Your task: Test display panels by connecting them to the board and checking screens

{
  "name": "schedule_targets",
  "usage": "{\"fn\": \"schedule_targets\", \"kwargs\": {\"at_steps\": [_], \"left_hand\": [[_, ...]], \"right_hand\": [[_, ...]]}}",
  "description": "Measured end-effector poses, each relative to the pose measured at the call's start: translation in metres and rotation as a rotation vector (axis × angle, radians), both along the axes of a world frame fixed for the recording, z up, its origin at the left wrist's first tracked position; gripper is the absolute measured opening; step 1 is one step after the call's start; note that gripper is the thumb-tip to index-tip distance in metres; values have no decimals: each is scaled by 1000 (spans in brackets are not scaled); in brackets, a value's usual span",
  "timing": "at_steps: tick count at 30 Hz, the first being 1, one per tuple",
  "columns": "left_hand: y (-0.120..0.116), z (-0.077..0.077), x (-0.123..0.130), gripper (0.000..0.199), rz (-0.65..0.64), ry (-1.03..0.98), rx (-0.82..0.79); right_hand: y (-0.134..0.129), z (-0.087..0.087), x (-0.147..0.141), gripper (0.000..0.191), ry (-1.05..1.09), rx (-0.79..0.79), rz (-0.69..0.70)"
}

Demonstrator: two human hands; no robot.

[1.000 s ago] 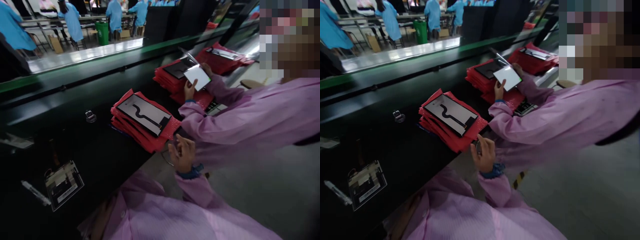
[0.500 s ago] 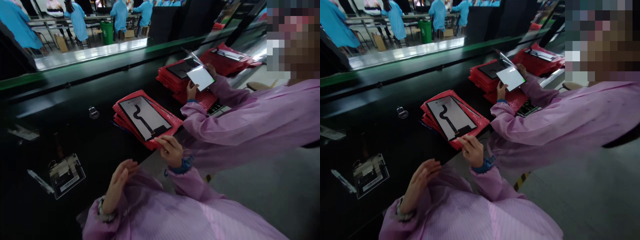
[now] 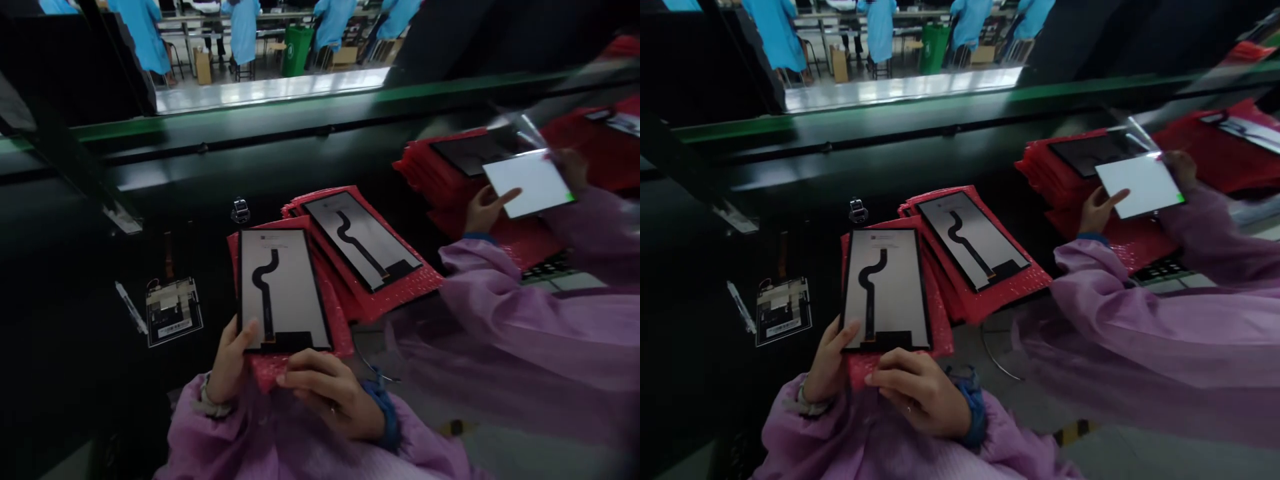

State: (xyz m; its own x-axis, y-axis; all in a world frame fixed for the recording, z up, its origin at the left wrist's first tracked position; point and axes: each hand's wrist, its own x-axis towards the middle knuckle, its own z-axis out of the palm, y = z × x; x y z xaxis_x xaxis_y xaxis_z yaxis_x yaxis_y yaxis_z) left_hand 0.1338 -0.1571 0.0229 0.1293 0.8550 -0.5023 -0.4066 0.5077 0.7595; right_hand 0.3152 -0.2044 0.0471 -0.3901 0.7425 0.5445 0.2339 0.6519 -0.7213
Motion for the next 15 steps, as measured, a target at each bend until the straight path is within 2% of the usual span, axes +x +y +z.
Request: {"fn": "schedule_targets", "kwargs": {"at_steps": [3,4,6,7,10,11,13,14,15], "left_hand": [[-2,-4,-32,69,48,96,0],[-2,-5,-39,70,50,123,9],[-2,-9,-49,68,41,181,51],[-2,-10,-52,66,37,212,81],[-1,-16,-56,63,21,336,182],[0,-18,-57,63,7,394,214],[1,-22,-59,70,-16,548,276],[1,-25,-60,75,-18,628,303],[1,-28,-62,81,-14,702,325]], "right_hand": [[15,26,6,34,145,-237,243],[22,35,7,34,189,-315,276],[46,50,5,32,246,-420,246],[63,56,1,31,241,-435,200],[135,59,-17,32,126,-284,-77],[162,54,-25,38,24,-204,-195],[214,36,-38,53,-287,-182,-380],[235,26,-43,59,-449,-200,-433],[252,15,-46,61,-497,-209,-443]]}}
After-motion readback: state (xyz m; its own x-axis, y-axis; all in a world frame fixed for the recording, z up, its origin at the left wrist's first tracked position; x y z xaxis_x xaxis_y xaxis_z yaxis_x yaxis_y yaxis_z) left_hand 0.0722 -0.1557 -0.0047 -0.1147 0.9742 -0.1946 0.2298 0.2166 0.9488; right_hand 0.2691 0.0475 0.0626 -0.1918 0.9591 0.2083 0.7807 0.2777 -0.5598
